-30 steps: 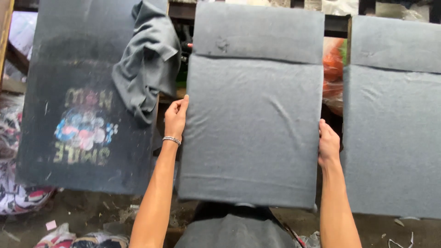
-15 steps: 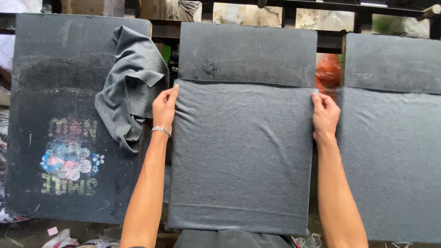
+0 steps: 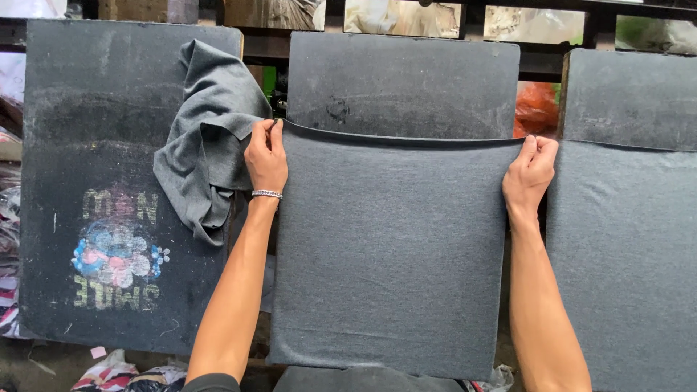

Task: The person is placing fabric panels onto rectangular boards, aligning them, and smoothing them out in preparation for printing.

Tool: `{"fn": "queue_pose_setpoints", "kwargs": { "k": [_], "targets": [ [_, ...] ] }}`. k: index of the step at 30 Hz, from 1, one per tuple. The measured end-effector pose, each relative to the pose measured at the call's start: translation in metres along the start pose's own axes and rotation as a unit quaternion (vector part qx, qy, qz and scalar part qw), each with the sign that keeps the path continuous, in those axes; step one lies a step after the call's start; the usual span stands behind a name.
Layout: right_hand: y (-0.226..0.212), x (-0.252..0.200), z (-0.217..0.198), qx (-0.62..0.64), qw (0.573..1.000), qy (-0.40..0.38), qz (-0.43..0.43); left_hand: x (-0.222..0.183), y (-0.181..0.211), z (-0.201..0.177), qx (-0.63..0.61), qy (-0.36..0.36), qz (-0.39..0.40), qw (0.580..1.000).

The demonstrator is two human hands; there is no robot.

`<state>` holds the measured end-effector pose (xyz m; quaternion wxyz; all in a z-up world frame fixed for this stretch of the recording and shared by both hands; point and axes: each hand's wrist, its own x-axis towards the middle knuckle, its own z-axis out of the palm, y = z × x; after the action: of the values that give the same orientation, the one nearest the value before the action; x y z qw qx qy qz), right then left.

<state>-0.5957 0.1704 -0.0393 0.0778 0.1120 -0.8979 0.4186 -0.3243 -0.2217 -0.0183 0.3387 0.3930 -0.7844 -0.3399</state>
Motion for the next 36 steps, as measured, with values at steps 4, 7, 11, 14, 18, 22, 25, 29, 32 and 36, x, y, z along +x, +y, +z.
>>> {"fn": "queue_pose_setpoints", "kwargs": {
  "k": [4,7,11,14,18,22,25,29,32,36],
  "targets": [
    [0.009,0.006,0.004,0.014,0.998,-0.036,0.053,0.002,-0.004,0.003,0.004,-0.019,-0.004,1.0],
    [0.034,0.015,0.015,0.054,0.993,-0.062,0.084,0.003,-0.014,0.005,0.014,-0.032,-0.021,0.999],
    [-0.054,-0.013,-0.012,-0.056,0.995,0.009,-0.077,-0.017,0.046,-0.017,0.092,-0.024,-0.005,0.995],
    [-0.11,-0.076,-0.02,-0.125,0.917,0.009,-0.379,-0.075,0.089,-0.019,0.114,-0.018,0.192,0.975],
    [-0.134,-0.145,-0.008,-0.2,0.881,-0.136,-0.406,-0.132,0.118,0.005,0.161,-0.19,0.351,0.903],
    [-0.118,-0.107,-0.005,-0.252,0.884,-0.173,-0.354,-0.107,0.104,0.016,0.199,-0.238,0.299,0.903],
    [-0.103,-0.066,-0.009,-0.267,0.888,-0.157,-0.34,-0.073,0.094,0.015,0.235,-0.205,0.265,0.913],
    [-0.122,-0.055,-0.011,-0.249,0.915,-0.221,-0.23,-0.057,0.083,0.019,0.266,-0.14,0.235,0.924],
    [-0.137,-0.091,0.006,-0.284,0.903,-0.113,-0.303,-0.088,0.108,0.02,0.282,-0.12,0.264,0.915],
    [-0.136,-0.133,0.013,-0.243,0.871,-0.171,-0.392,-0.109,0.103,0.012,0.215,-0.21,0.308,0.903]
  ]
}}
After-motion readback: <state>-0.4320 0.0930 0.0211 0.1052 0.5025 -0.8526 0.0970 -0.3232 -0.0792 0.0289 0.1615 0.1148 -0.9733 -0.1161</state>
